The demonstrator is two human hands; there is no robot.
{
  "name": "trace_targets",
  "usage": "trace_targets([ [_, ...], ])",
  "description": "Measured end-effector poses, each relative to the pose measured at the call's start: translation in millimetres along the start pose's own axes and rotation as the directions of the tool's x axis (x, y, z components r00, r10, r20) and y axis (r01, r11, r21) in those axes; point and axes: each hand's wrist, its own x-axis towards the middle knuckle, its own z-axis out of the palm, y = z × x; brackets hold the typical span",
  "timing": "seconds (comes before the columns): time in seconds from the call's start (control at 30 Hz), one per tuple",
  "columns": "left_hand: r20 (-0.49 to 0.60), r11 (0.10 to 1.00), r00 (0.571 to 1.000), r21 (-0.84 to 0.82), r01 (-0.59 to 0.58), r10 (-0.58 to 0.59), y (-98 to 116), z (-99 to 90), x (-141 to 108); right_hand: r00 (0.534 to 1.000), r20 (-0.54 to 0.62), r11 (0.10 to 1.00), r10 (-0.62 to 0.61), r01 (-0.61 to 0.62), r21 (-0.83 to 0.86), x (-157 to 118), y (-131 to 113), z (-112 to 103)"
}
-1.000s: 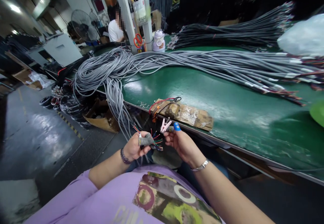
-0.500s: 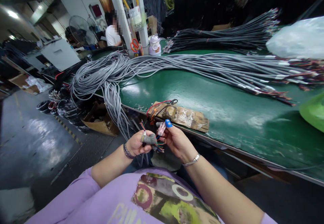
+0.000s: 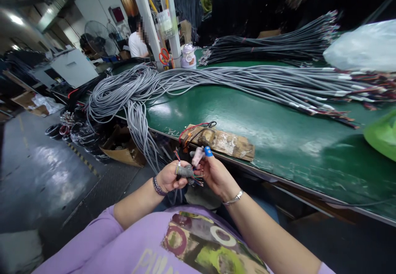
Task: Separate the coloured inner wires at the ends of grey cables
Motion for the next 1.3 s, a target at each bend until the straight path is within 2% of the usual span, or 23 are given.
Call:
trace_targets([
  [0.13,-0.086,0.998,0.995,0.046,-0.045,0.049,-10.3,6.0,-10.5,0.999,0.026,0.998,0.048,-0.047,-0.044,-6.0,-1.4,-2.0],
  [0.23,-0.152,0.994,0.984,0.077,-0.083,0.094,-21.2,15.9,-19.3,0.999,0.032,0.998,0.035,-0.034,-0.044,-7.9,-1.6,-3.6],
  [0.37,-0.263,0.981,0.945,0.071,-0.180,0.192,-28.7,27.4,-23.2,1.000,0.022,0.999,0.005,-0.004,-0.045,-7.8,-1.2,-3.0],
  [0.47,-0.303,0.970,0.923,0.039,-0.239,0.239,-26.7,31.2,-20.7,1.000,0.000,0.999,0.008,-0.008,-0.053,-6.4,0.4,-1.4],
  [0.63,-0.307,0.968,0.922,-0.003,-0.250,0.237,-21.8,32.6,-14.5,0.996,-0.053,0.983,-0.076,0.066,-0.174,-0.5,6.0,-0.8],
  [0.87,-0.271,0.966,0.933,-0.036,-0.257,0.238,-20.2,32.7,-9.5,0.999,-0.027,0.995,-0.016,0.014,-0.101,7.3,5.5,2.3],
  [1.0,-0.268,0.960,0.930,-0.051,-0.275,0.252,-17.9,31.8,-9.6,0.979,-0.124,0.970,-0.165,0.138,-0.199,8.5,11.2,-2.3],
  [1.07,-0.266,0.958,0.930,-0.065,-0.281,0.255,-17.4,31.5,-9.7,0.973,-0.123,0.962,-0.194,0.164,-0.220,8.9,13.8,-4.9],
  [1.2,-0.250,0.959,0.936,-0.074,-0.275,0.249,-19.0,31.8,-8.4,0.996,-0.085,0.999,-0.037,0.036,-0.020,9.5,11.7,-1.5],
  [1.3,-0.253,0.963,0.938,-0.065,-0.261,0.238,-21.5,32.0,-6.1,0.993,-0.116,0.996,0.023,-0.014,0.085,9.7,7.1,4.8],
])
